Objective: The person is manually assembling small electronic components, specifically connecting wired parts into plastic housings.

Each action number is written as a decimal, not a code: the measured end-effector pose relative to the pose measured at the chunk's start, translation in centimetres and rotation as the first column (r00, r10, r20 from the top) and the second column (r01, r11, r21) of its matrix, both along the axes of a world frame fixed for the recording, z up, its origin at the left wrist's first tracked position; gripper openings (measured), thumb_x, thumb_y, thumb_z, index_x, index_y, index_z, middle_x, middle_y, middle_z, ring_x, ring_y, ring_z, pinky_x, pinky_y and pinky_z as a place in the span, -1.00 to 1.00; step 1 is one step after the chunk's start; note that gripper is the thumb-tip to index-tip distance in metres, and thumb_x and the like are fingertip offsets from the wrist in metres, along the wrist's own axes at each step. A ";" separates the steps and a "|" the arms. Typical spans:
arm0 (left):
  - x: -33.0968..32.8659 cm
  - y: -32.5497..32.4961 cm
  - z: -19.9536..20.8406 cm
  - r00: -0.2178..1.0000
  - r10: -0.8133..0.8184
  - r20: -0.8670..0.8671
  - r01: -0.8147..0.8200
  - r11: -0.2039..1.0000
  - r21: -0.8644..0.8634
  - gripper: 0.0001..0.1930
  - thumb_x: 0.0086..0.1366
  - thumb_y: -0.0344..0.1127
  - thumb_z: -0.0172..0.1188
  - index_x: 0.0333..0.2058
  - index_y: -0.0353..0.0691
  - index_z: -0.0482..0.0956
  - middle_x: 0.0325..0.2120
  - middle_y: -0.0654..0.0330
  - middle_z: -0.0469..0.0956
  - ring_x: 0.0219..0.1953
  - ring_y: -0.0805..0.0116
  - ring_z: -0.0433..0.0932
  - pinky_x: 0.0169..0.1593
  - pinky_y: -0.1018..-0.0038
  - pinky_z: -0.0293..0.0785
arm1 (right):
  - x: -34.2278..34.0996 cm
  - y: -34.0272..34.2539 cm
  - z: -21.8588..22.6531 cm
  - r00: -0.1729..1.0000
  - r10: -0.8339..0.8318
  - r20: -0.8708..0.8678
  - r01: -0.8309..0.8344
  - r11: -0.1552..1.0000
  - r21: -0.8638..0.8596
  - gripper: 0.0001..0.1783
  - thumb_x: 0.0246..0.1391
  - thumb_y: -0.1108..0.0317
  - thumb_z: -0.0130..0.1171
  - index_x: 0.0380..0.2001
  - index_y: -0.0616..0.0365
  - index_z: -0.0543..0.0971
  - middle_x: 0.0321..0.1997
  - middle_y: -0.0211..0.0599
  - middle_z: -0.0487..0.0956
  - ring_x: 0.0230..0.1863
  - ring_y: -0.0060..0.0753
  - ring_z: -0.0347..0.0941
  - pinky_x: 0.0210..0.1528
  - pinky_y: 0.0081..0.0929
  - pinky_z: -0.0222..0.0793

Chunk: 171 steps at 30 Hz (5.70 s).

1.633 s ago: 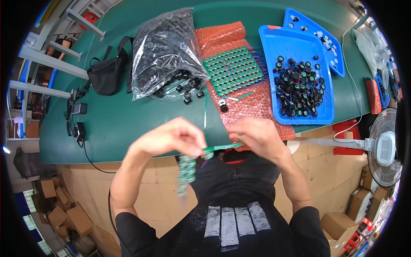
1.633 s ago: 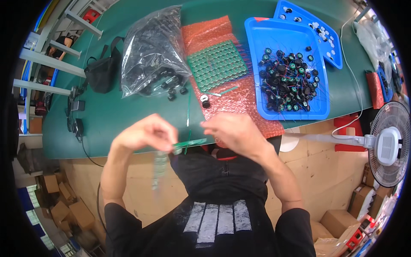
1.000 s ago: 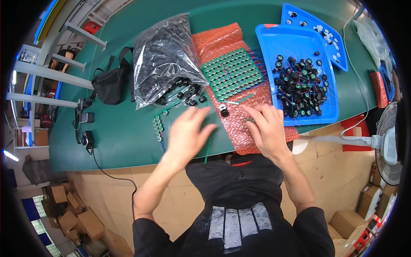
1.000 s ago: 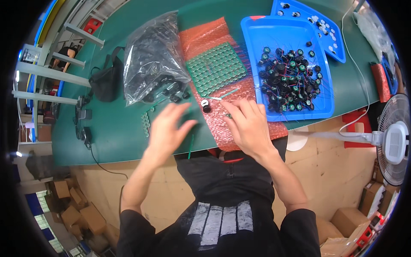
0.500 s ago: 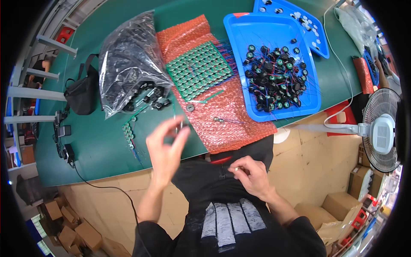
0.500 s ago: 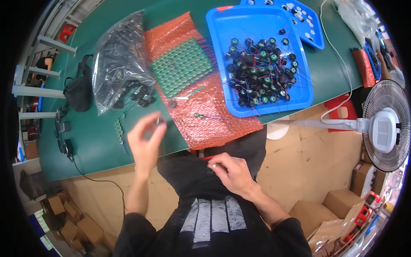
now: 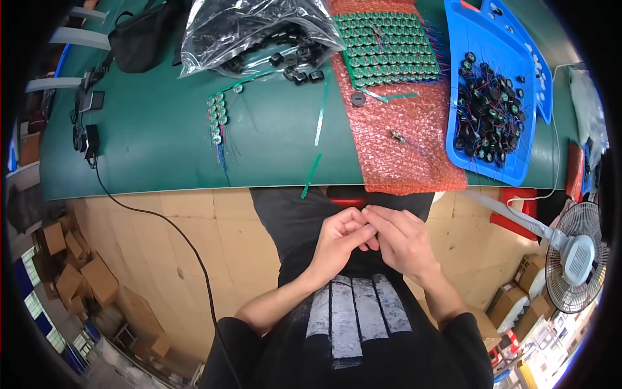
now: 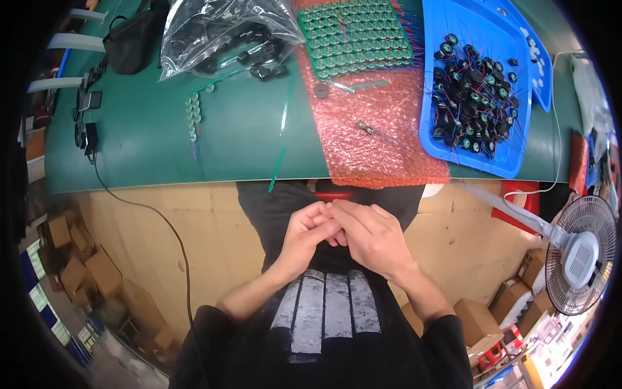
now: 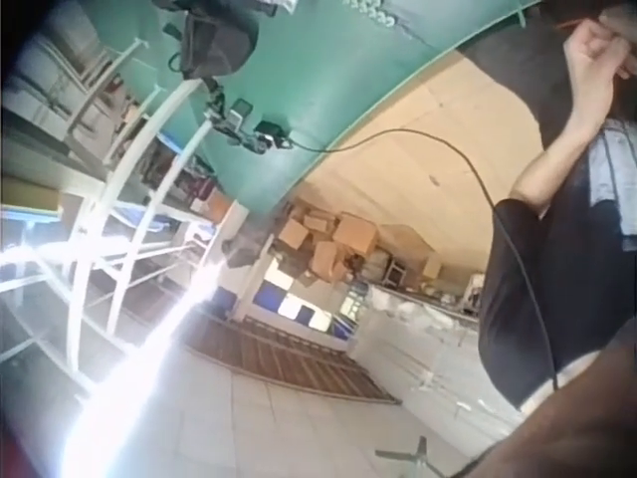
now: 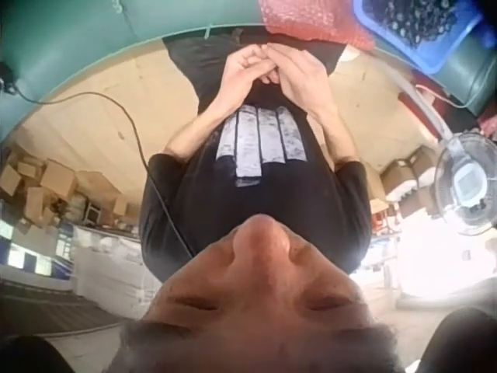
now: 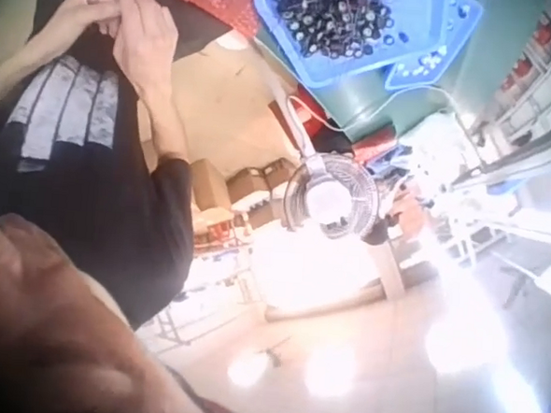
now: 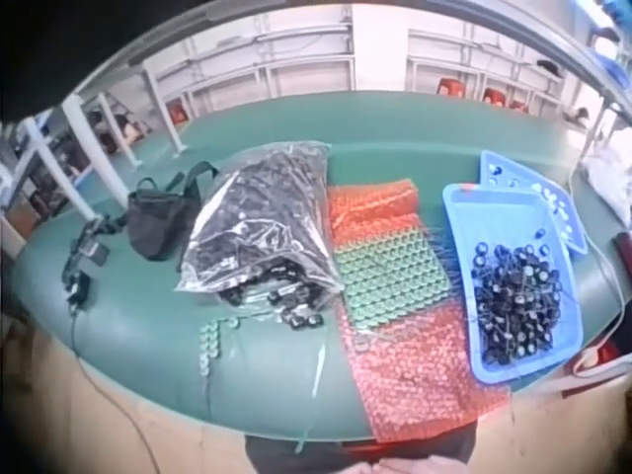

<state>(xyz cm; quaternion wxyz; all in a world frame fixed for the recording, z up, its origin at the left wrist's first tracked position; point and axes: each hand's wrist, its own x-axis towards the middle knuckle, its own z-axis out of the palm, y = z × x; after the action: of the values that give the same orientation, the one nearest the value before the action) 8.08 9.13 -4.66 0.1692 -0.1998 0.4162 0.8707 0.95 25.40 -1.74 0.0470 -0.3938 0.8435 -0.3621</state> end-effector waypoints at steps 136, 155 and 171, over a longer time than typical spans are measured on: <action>6.7 1.6 -3.1 0.964 -0.192 0.186 0.199 0.980 -0.015 -0.80 0.50 -0.38 0.03 -0.02 -0.33 0.51 -0.18 0.23 0.57 -0.16 0.53 0.54 -0.03 0.53 0.48 | 8.2 1.0 -4.2 0.364 -0.151 0.919 0.494 0.868 -0.053 -0.74 0.17 0.62 0.24 -0.07 0.30 0.68 -0.22 -0.34 0.56 -0.31 -0.62 0.54 -0.28 -0.67 0.46; 1.3 2.6 -0.6 0.993 -0.048 0.104 0.023 0.974 0.226 -0.69 0.54 -0.34 -0.02 0.16 -0.28 0.44 -0.04 0.19 0.59 0.02 0.46 0.59 0.12 0.47 0.51 | 2.0 2.3 -1.4 0.910 -0.176 0.376 0.248 0.957 -0.153 -0.59 -0.15 0.55 0.43 -0.12 0.17 0.69 0.06 -0.11 0.61 -0.03 -0.10 0.62 -0.04 -0.31 0.58; -1.1 0.2 0.9 0.976 -0.205 0.070 0.190 0.964 0.184 -0.85 0.33 -0.53 0.11 -0.16 -0.35 0.61 -0.26 0.24 0.65 -0.22 0.53 0.62 -0.07 0.56 0.55 | -0.7 4.0 -0.1 0.801 0.159 0.578 -0.042 0.977 -0.211 -0.55 0.06 0.46 0.33 0.08 0.15 0.62 0.30 -0.10 0.45 0.23 -0.04 0.45 0.18 -0.23 0.43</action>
<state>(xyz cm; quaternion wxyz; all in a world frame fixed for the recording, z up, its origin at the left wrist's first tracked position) 6.97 9.33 -3.72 0.2904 -0.1797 0.3477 0.8732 0.21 29.37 -1.88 0.2891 -0.3085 0.7268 -0.5414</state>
